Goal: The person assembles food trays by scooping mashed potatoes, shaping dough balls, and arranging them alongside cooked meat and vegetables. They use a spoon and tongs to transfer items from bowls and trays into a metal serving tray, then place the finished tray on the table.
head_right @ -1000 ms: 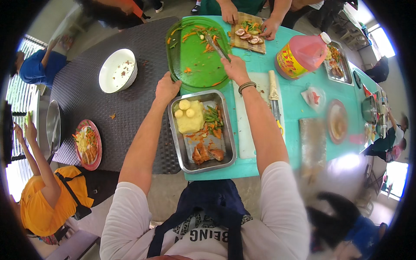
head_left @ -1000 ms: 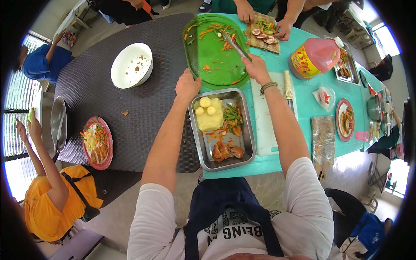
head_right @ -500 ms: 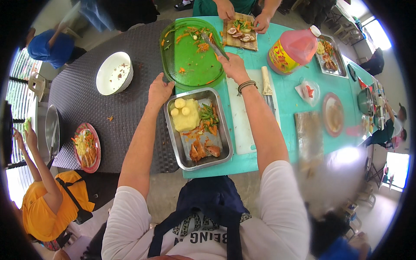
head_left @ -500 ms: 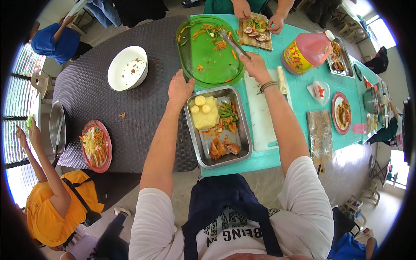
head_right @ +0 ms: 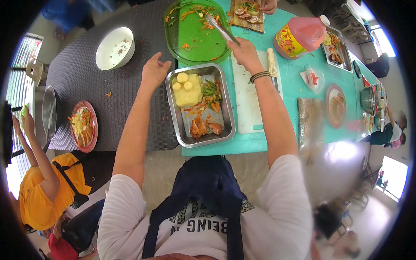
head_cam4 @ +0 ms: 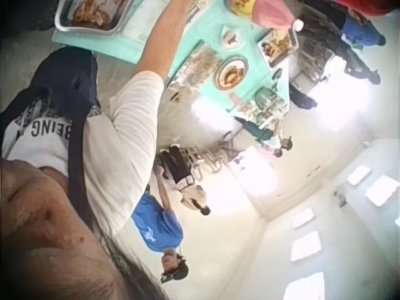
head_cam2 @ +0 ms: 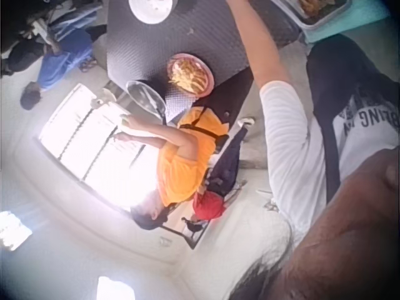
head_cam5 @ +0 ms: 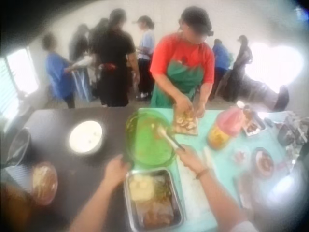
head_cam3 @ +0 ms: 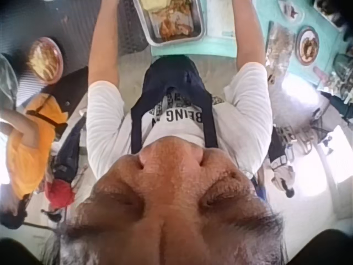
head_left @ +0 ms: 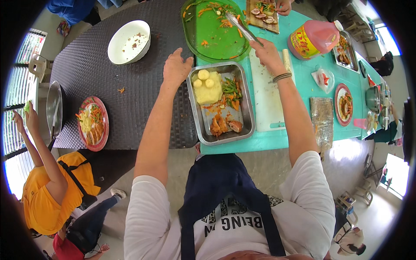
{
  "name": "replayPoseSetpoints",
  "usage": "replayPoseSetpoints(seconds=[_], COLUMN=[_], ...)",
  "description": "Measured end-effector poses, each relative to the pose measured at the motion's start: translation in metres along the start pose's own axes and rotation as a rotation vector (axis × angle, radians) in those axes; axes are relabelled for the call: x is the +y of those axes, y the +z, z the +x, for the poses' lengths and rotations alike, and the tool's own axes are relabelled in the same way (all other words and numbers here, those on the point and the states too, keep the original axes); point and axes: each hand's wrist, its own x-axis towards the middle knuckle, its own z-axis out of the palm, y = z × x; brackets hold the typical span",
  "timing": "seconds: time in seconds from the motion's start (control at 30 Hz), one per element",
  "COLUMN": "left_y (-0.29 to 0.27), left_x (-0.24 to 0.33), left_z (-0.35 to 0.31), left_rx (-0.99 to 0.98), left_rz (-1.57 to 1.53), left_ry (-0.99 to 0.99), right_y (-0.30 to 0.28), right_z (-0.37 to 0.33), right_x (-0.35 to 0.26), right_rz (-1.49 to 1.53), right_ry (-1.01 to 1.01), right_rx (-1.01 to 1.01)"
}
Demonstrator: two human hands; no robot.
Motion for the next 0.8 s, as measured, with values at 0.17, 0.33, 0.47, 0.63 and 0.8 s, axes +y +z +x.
replayPoseSetpoints(seconds=[0.17,0.33,0.47,0.63,0.8], left_y=[-0.008,-0.010,-0.008,-0.010,-0.018], left_x=[-0.006,-0.004,-0.006,-0.002,0.003], left_z=[-0.013,-0.021,-0.024,-0.029,-0.043], left_rx=[-0.020,-0.012,0.032,0.030,0.034], left_rz=[0.004,-0.004,0.002,-0.022,-0.036], left_ry=[0.004,0.037,0.088,0.096,0.110], right_y=[-0.007,-0.001,-0.001,-0.001,-0.014], right_z=[-0.010,-0.012,-0.016,-0.025,-0.058], right_x=[-0.003,0.001,0.005,-0.005,-0.014], right_rz=[-0.054,-0.052,-0.053,0.031,-0.002], right_ry=[-0.018,-0.003,0.000,-0.009,-0.060], right_rx=[-0.044,-0.006,0.027,0.048,-0.052])
